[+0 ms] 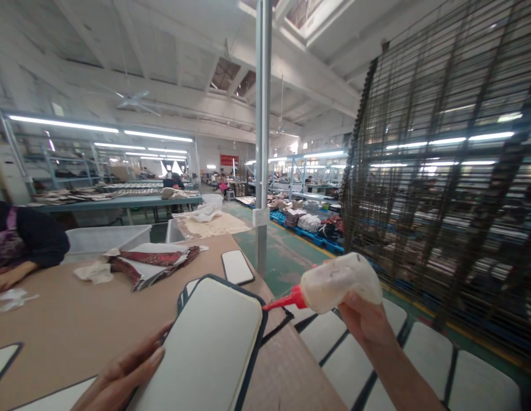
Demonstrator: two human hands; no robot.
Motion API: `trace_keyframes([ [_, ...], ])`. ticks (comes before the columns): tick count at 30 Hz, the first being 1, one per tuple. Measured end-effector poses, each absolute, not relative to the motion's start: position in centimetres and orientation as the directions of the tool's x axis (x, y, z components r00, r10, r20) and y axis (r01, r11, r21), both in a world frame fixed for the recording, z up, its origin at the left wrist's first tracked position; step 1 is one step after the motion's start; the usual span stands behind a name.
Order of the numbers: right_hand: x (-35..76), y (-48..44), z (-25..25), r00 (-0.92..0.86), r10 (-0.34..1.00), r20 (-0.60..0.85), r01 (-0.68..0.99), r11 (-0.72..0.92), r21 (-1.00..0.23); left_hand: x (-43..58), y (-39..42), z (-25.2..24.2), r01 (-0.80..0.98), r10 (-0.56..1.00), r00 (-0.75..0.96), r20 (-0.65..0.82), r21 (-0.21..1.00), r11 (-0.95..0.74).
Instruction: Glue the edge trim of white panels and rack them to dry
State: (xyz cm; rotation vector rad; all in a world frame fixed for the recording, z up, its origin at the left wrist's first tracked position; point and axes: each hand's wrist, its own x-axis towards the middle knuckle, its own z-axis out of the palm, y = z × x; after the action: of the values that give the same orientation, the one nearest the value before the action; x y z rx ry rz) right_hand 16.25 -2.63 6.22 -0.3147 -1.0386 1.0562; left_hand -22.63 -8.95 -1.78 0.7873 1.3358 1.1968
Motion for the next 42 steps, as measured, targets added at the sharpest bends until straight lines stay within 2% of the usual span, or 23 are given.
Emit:
trace_keyframes([
  [8, 15.9, -3.1, 6.9, 0.069, 0.821, 0.567, -0.558, 0.503, -0.660, -22.5, -9.2, -1.9, -0.165, 0.954, -0.147, -0.262, 0.957, 0.238],
  [16, 16.2, -3.0, 6.1, 0.081, 0.837, 0.541, -0.540, 0.493, -0.682, -21.1, -9.4, -0.9, -0.220, 0.921, -0.202, -0.333, 0.932, 0.289],
  [22, 15.8, -3.6, 5.3, 0.047, 0.838, 0.543, -0.556, 0.473, -0.683, -20.7, -9.5, -0.7, -0.281, 0.933, -0.112, -0.343, 0.911, 0.301],
  [26, 15.2, -3.8, 5.5, 0.112, 0.851, 0.514, -0.571, 0.478, -0.667, -19.9, -9.5, -0.2, -0.304, 0.940, -0.053, -0.336, 0.902, 0.305],
  [29, 14.6, -4.1, 5.6, 0.160, 0.857, 0.489, -0.568, 0.485, -0.665, -19.1, -9.4, 0.1, -0.333, 0.943, -0.049, -0.329, 0.896, 0.296],
  [36, 14.6, -4.5, 3.4, 0.116, 0.857, 0.501, -0.540, 0.478, -0.693, -17.9, -8.9, 0.3, -0.407, 0.950, -0.037, -0.309, 0.873, 0.268],
  [42, 14.1, -4.9, 2.6, 0.105, 0.883, 0.458, -0.540, 0.437, -0.719, -17.3, -8.4, 0.7, -0.386, 0.951, -0.076, -0.300, 0.888, 0.250],
])
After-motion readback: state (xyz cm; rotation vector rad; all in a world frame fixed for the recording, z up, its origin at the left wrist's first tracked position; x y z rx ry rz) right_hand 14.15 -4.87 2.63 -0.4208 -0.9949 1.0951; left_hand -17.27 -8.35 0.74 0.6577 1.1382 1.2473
